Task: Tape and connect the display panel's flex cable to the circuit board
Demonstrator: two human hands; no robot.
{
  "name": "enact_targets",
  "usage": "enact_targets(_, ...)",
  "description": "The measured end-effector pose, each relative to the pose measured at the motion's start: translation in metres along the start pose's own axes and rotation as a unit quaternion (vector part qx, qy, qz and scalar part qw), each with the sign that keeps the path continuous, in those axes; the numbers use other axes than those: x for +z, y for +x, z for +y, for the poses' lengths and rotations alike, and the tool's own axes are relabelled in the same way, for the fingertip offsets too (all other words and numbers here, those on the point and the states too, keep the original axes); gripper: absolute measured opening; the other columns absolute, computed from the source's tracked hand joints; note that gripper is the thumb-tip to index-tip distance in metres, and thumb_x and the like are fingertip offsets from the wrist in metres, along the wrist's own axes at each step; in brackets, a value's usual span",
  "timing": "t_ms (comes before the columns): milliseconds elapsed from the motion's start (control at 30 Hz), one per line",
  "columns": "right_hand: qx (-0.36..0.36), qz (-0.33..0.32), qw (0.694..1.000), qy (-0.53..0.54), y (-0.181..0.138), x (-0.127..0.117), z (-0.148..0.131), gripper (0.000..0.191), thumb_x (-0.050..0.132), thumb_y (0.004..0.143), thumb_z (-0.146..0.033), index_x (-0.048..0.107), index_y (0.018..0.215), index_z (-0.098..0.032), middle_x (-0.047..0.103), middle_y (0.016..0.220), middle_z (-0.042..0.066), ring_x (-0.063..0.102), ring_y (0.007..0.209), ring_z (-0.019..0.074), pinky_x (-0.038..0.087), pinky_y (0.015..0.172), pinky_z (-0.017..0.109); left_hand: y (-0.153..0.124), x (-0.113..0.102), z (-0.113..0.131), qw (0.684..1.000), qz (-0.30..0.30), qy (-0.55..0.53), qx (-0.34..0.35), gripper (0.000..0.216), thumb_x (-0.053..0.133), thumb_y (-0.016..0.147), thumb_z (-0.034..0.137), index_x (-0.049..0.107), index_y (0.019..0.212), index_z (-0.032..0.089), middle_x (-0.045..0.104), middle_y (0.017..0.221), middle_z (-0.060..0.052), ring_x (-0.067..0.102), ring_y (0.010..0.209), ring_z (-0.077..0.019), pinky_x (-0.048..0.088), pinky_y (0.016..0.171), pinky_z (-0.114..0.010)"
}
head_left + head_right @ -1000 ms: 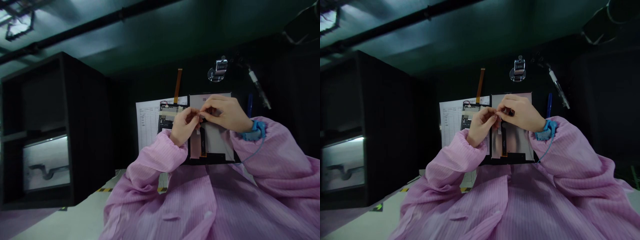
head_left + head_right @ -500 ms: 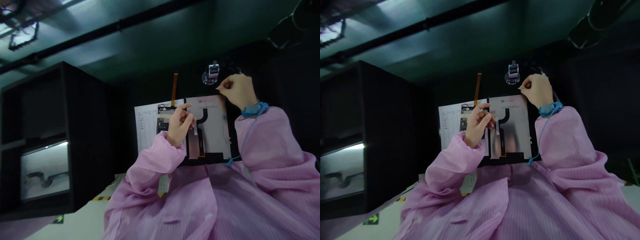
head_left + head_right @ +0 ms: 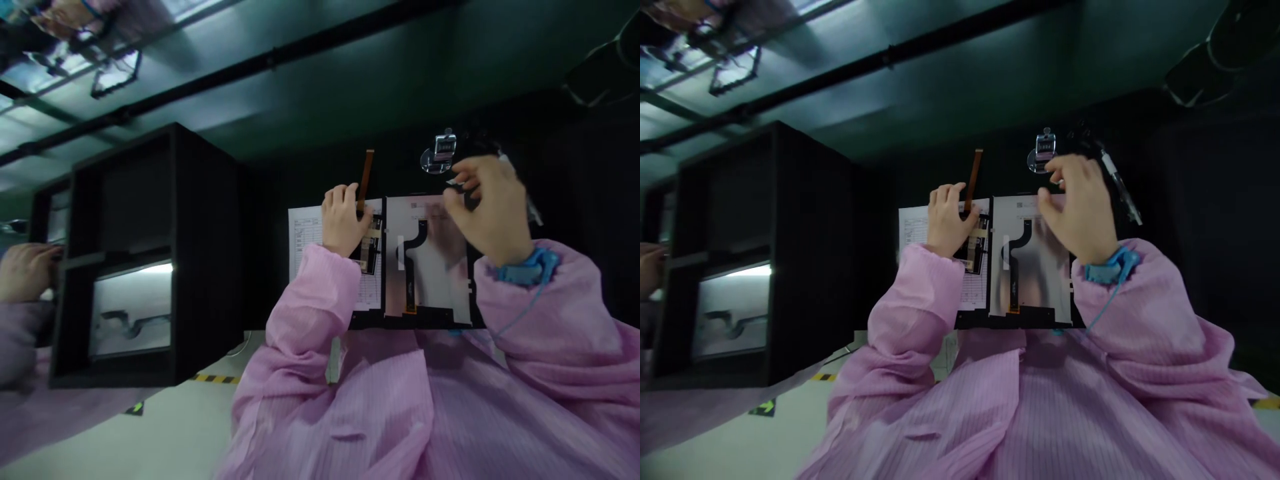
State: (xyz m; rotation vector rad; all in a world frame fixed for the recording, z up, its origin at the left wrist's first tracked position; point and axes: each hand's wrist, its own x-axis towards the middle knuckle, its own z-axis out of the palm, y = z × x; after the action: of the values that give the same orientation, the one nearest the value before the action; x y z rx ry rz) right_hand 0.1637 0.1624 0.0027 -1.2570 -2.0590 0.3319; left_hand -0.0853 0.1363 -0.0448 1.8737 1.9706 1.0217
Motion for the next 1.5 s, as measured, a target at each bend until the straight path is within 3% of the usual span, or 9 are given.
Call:
enact_targets(133,-0.057,-0.138,0.987,-0.053,-0.034,0.004,-0.025,0.04,0.052,0.093,-0.031,0.054,0.129,-0.014,0.063,0.119,0.017,0.058,0.113,0.0373,0.051,0.093,0.057,0.004,0.007,-0.001,0.999,-0.008,-0.047,0.017,0.041,0.062,0.082,0.01,0.059,0.121,0.022,0.063,0.102,-0.006,0.056,0.11,-0.0275,0.039,0.108,-0.051)
enact_targets(267,-0.064,-0.186,0.976,-0.089,-0.062,0.01,-0.033,0.062,0.057,0.094,-0.042,0.041,0.145,-0.011,0.053,0.142,0.024,0.049,0.133,0.0415,0.049,0.099,0.059,0.003,0.004,0.005,0.988,0.016,-0.155,0.006,0.049,0.061,0.08,0.004,0.053,0.123,0.024,0.061,0.09,-0.001,0.059,0.094,-0.0195,0.047,0.098,-0.041)
enact_targets(533,-0.03,-0.16,0.984,-0.073,-0.079,0.027,-0.03,0.078,0.06,0.094,-0.045,0.024,0.157,-0.016,0.041,0.154,0.021,0.036,0.146,0.0384,0.039,0.112,0.062,0.003,-0.004,0.014,0.949,0.02,-0.31,-0.052,0.047,0.069,0.091,0.034,0.05,0.134,0.033,0.062,0.088,0.0,0.064,0.088,-0.0161,0.053,0.085,-0.033)
enact_targets(700,-0.024,-0.154,0.986,-0.05,-0.079,0.028,-0.028,0.076,0.064,0.092,-0.043,0.029,0.154,-0.017,0.046,0.15,0.02,0.039,0.144,0.0386,0.039,0.112,0.062,0.005,-0.009,0.015,0.95,0.007,-0.31,-0.036,0.016,0.063,0.094,0.038,0.068,0.101,0.025,0.067,0.087,-0.001,0.065,0.082,-0.0145,0.054,0.08,-0.029)
enact_targets(867,-0.024,-0.152,0.988,-0.031,-0.074,0.028,-0.026,0.073,0.068,0.089,-0.043,0.036,0.148,-0.014,0.052,0.141,0.02,0.043,0.139,0.0388,0.039,0.113,0.06,0.002,-0.015,0.018,0.959,-0.024,-0.284,0.004,0.029,0.059,0.096,0.039,0.067,0.075,0.021,0.067,0.077,-0.001,0.064,0.076,-0.0138,0.052,0.077,-0.028)
enact_targets(1067,-0.006,-0.149,0.989,-0.015,-0.076,0.03,-0.027,0.07,0.058,0.094,-0.046,0.031,0.153,-0.016,0.045,0.149,0.019,0.035,0.145,0.0377,0.035,0.116,0.061,-0.003,-0.019,0.023,0.96,-0.073,-0.266,0.045,0.012,0.062,0.094,0.026,0.072,0.099,0.023,0.072,0.09,-0.002,0.069,0.09,-0.0171,0.051,0.093,-0.036)
enact_targets(1167,-0.01,-0.145,0.989,-0.034,-0.077,0.031,-0.029,0.066,0.054,0.096,-0.042,0.033,0.152,-0.014,0.045,0.151,0.02,0.035,0.146,0.0379,0.035,0.116,0.06,-0.005,-0.018,0.024,0.964,-0.081,-0.238,0.088,0.01,0.062,0.093,0.026,0.071,0.089,0.023,0.074,0.087,0.0,0.069,0.086,-0.0173,0.043,0.109,-0.043)
enact_targets(1267,-0.02,-0.135,0.99,-0.044,-0.077,0.033,-0.03,0.063,0.055,0.096,-0.041,0.037,0.149,-0.011,0.05,0.145,0.021,0.04,0.142,0.0377,0.036,0.116,0.058,-0.007,-0.015,0.022,0.964,-0.077,-0.216,0.133,0.016,0.062,0.094,0.03,0.067,0.08,0.023,0.073,0.081,0.002,0.068,0.076,-0.015,0.038,0.114,-0.045)
enact_targets(1500,-0.032,-0.112,0.993,-0.023,-0.078,0.038,-0.023,0.065,0.051,0.098,-0.051,0.038,0.149,-0.013,0.053,0.14,0.02,0.042,0.14,0.0374,0.036,0.115,0.061,-0.012,-0.007,0.018,0.969,-0.084,-0.104,0.207,0.02,0.045,0.102,0.029,0.064,0.097,0.023,0.073,0.084,0.004,0.071,0.083,-0.0144,0.034,0.118,-0.048)
